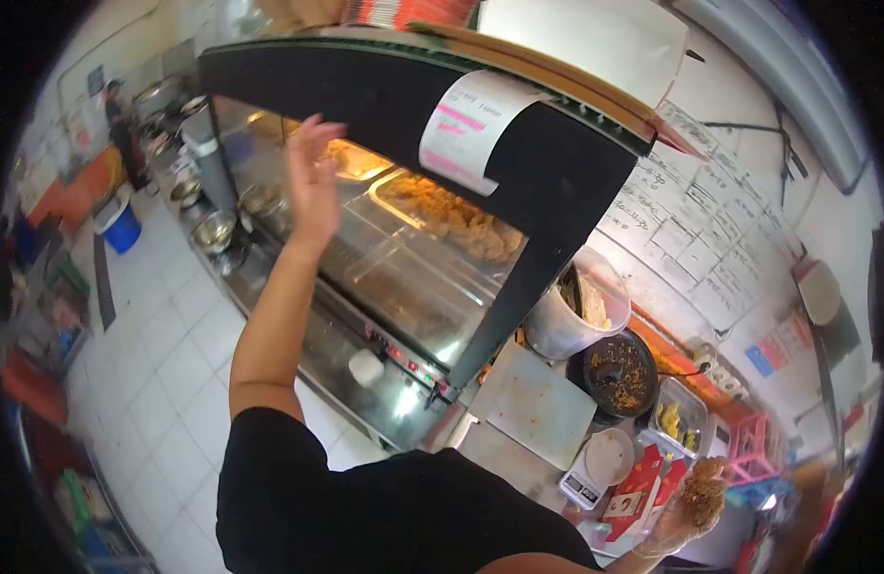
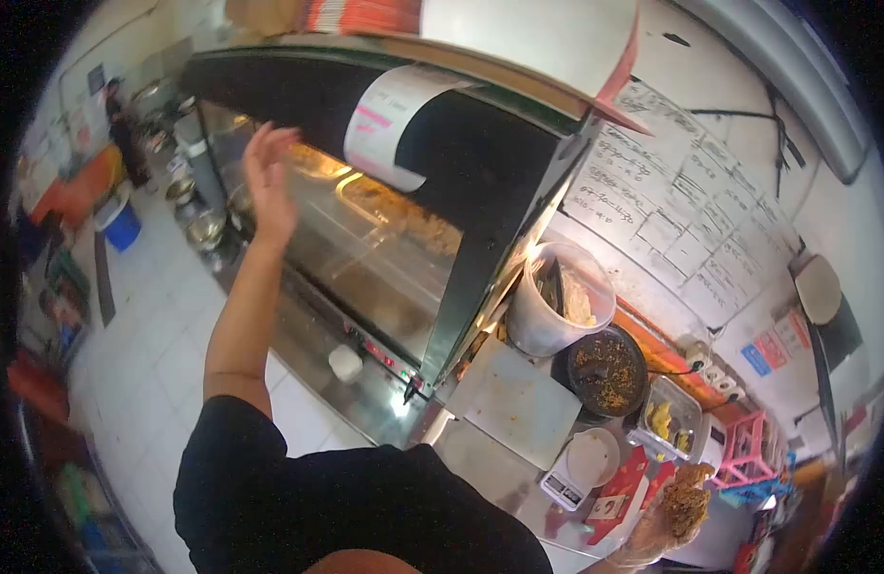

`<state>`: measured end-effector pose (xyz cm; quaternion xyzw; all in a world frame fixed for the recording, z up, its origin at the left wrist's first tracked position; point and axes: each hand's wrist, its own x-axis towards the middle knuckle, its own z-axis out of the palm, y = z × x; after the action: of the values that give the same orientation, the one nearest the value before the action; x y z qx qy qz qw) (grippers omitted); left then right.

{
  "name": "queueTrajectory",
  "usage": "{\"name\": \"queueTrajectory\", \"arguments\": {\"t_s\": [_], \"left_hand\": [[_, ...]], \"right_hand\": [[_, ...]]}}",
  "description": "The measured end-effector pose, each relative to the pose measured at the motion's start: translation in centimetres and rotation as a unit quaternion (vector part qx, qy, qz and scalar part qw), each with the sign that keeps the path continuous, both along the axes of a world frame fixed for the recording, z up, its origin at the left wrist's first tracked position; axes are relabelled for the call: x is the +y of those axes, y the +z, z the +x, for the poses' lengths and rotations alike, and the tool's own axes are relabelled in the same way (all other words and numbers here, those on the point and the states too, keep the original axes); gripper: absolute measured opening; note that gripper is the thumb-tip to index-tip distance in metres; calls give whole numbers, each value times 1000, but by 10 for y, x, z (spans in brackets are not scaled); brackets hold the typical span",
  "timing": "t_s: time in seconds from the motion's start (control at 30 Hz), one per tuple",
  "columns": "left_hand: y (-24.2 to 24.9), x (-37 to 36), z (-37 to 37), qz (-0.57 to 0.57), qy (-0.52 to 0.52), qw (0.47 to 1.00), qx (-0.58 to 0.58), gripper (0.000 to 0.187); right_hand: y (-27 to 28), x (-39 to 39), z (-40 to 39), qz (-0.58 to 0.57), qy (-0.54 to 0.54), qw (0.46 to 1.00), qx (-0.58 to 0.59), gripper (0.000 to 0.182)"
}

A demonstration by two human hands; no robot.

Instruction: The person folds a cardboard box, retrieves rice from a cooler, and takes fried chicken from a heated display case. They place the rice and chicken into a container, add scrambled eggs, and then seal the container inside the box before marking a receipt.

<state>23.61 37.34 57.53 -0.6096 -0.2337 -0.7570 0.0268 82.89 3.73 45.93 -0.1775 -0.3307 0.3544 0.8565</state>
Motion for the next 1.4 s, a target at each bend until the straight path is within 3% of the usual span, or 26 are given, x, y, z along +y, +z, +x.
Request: {"name": "queueTrajectory", "arguments": {"t_s": [0.07, 0.13, 0.17, 0.23, 0.3, 0.37, 0.5, 0.6, 0.8, 1.07, 1.3, 1.4], "left_hand": [[17, -28, 33, 46, -87, 991, 86, 57], [27, -53, 59, 35, -179, 982, 44, 48], [35, -68, 72, -6, -225, 974, 1, 47], [40, -81, 83, -88, -281, 954, -55, 50], [36, -77, 86, -104, -243, 964, -38, 51], [34, -79, 90, -119, -212, 970, -17, 53], [37, -91, 99, -110, -186, 975, -43, 61], [42, -97, 101, -82, -166, 982, -41, 63], [52, -98, 90, -82, -153, 985, 23, 66], [57, -91, 79, -72, -237, 968, 51, 66], [58, -91, 62, -36, -269, 950, 156, 69], [60, -92, 60, -24, -295, 937, 185, 72]], "right_hand": [[-4, 14, 25, -9, -10, 1000, -24, 48], [6, 24, 21, 3, -80, 997, -20, 50], [12, 23, 24, -5, -65, 998, -27, 50], [23, 31, 29, 53, 157, 984, -66, 52], [37, 39, 17, 75, 228, 969, -59, 54], [31, 39, 25, 65, 141, 986, -64, 54], [11, 42, 39, 42, 94, 994, -28, 65], [-1, 43, 49, 9, 102, 993, -61, 65], [-2, 46, 18, 29, 112, 993, -11, 66], [-2, 56, -42, 69, 141, 988, 10, 65], [1, 56, -107, 88, 171, 981, 7, 65], [-1, 54, -122, 71, 125, 990, 7, 63]]}}
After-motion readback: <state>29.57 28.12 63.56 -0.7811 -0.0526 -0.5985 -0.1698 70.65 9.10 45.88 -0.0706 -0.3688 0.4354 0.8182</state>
